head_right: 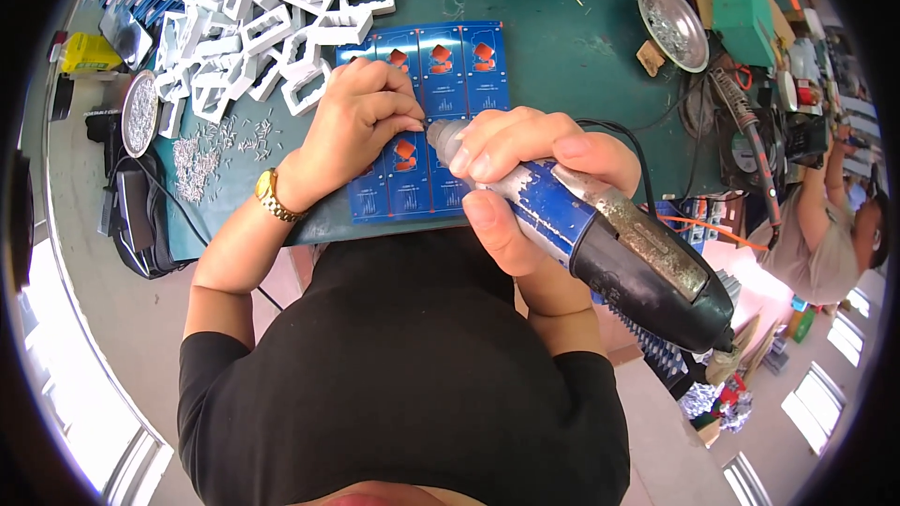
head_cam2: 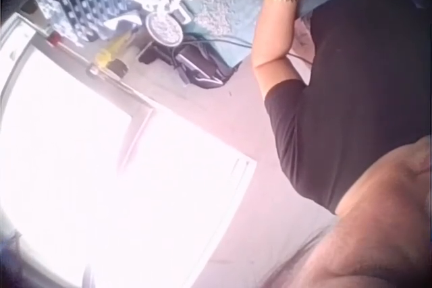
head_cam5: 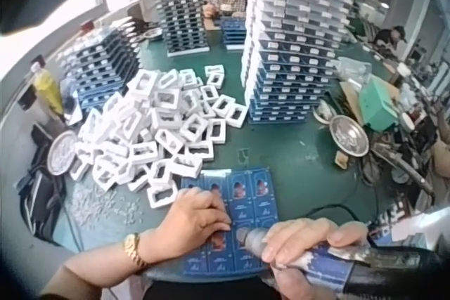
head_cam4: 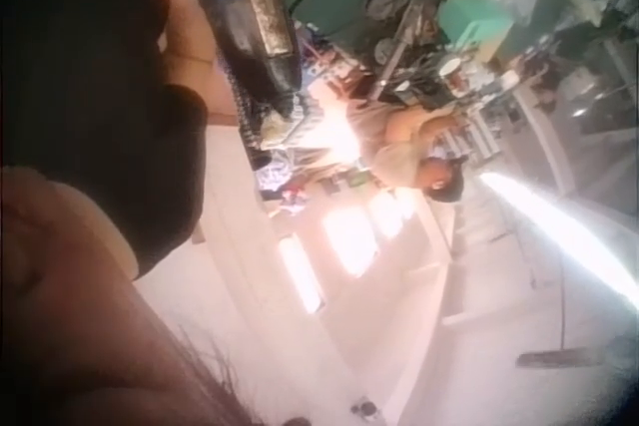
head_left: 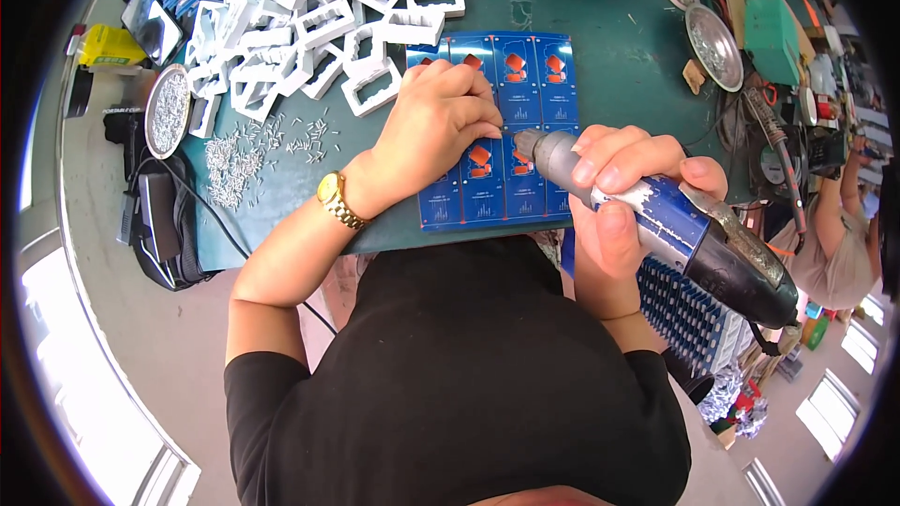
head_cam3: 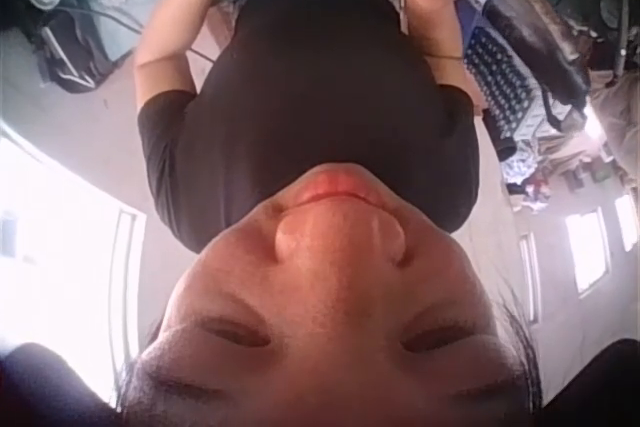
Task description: The person assembles LED arrays into plastic housings using an electric screwdriver to secure them with small screws.
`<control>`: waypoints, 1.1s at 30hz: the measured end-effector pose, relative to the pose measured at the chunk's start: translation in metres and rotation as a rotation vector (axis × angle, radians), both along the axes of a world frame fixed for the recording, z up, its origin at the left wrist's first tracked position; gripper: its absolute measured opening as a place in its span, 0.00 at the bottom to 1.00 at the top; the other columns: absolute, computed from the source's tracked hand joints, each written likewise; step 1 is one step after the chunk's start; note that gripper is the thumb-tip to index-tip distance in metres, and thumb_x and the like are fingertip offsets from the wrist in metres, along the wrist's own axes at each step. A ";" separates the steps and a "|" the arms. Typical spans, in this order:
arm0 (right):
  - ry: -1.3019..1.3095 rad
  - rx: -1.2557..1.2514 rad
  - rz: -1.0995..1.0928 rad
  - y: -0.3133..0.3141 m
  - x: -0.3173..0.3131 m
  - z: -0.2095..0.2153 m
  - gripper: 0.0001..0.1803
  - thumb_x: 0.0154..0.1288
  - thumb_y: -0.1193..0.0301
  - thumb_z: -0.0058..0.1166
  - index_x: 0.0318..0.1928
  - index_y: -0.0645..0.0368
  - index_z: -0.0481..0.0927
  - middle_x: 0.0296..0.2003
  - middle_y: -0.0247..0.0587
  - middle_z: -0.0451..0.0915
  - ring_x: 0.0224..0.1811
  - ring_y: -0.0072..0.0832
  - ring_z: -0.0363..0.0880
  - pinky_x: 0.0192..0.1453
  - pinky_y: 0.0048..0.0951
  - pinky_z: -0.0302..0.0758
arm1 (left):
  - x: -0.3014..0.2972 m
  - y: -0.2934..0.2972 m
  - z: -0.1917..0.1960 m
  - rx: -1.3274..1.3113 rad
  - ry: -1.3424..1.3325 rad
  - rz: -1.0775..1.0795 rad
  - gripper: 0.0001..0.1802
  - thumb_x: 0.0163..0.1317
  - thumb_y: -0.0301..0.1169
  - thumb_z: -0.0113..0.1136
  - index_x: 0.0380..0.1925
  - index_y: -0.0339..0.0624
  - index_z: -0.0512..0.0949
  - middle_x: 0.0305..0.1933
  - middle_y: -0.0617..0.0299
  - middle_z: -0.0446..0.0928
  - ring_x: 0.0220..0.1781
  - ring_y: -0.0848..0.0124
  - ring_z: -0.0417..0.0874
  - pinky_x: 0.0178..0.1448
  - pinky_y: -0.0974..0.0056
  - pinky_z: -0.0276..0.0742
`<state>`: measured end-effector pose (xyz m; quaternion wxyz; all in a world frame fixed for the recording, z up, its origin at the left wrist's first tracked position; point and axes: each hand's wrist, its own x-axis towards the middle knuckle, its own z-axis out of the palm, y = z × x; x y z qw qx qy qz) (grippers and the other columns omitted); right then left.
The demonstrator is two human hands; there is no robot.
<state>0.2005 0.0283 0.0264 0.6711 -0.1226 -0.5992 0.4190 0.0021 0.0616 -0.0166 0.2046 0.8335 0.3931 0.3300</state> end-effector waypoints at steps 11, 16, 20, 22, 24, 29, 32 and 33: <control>-0.070 -0.047 -0.014 0.015 -0.022 0.015 0.29 0.56 0.85 0.56 0.54 0.54 0.57 0.31 0.44 0.75 0.30 0.30 0.76 0.38 0.32 0.78 | -0.004 -0.002 -0.003 0.042 -0.030 0.002 0.05 0.45 0.28 0.68 0.24 0.48 0.81 0.34 0.70 0.75 0.39 0.66 0.73 0.47 0.61 0.64; -0.210 -0.046 -0.082 0.029 -0.026 0.024 0.31 0.51 0.90 0.57 0.52 0.58 0.58 0.31 0.44 0.76 0.31 0.26 0.76 0.39 0.28 0.78 | -0.033 -0.024 0.022 0.155 0.153 0.200 0.06 0.48 0.28 0.67 0.28 0.47 0.80 0.32 0.64 0.75 0.33 0.63 0.76 0.39 0.60 0.71; -0.191 -0.105 -0.077 0.036 -0.034 0.020 0.31 0.50 0.90 0.57 0.53 0.61 0.59 0.30 0.45 0.76 0.30 0.25 0.77 0.39 0.26 0.77 | -0.083 -0.033 0.028 -0.101 0.125 0.676 0.06 0.53 0.31 0.66 0.28 0.44 0.80 0.29 0.60 0.75 0.28 0.58 0.80 0.32 0.57 0.75; -0.176 -0.117 -0.092 0.037 -0.039 0.021 0.31 0.50 0.90 0.57 0.52 0.61 0.59 0.29 0.44 0.76 0.30 0.25 0.76 0.39 0.25 0.77 | -0.090 -0.033 0.026 -0.212 0.177 0.765 0.06 0.53 0.31 0.66 0.28 0.43 0.80 0.30 0.59 0.75 0.29 0.58 0.80 0.33 0.57 0.76; -0.229 -0.076 -0.075 0.038 -0.043 0.024 0.31 0.50 0.90 0.57 0.52 0.61 0.59 0.29 0.44 0.76 0.30 0.24 0.76 0.39 0.25 0.76 | -0.093 -0.031 0.014 -0.172 0.229 0.799 0.04 0.53 0.29 0.64 0.28 0.43 0.79 0.31 0.59 0.75 0.32 0.58 0.80 0.35 0.58 0.75; -0.311 0.013 0.006 0.042 -0.048 0.020 0.31 0.49 0.89 0.58 0.52 0.60 0.59 0.29 0.43 0.76 0.29 0.24 0.76 0.37 0.24 0.75 | -0.094 -0.033 0.001 -0.022 0.321 0.770 0.01 0.55 0.27 0.61 0.27 0.45 0.78 0.31 0.61 0.74 0.34 0.60 0.79 0.36 0.57 0.74; -0.251 -0.032 0.005 0.044 -0.042 0.016 0.29 0.50 0.89 0.55 0.52 0.61 0.59 0.29 0.42 0.76 0.29 0.24 0.77 0.39 0.26 0.78 | -0.097 -0.036 -0.003 0.005 0.391 0.785 0.03 0.54 0.33 0.64 0.27 0.49 0.79 0.31 0.66 0.75 0.35 0.64 0.79 0.39 0.58 0.67; -0.212 -0.042 0.002 0.045 -0.040 0.015 0.29 0.51 0.89 0.54 0.52 0.61 0.59 0.29 0.42 0.76 0.29 0.24 0.77 0.40 0.27 0.79 | -0.099 -0.036 -0.002 0.006 0.393 0.780 0.03 0.54 0.33 0.64 0.27 0.49 0.79 0.31 0.66 0.75 0.35 0.64 0.79 0.39 0.58 0.67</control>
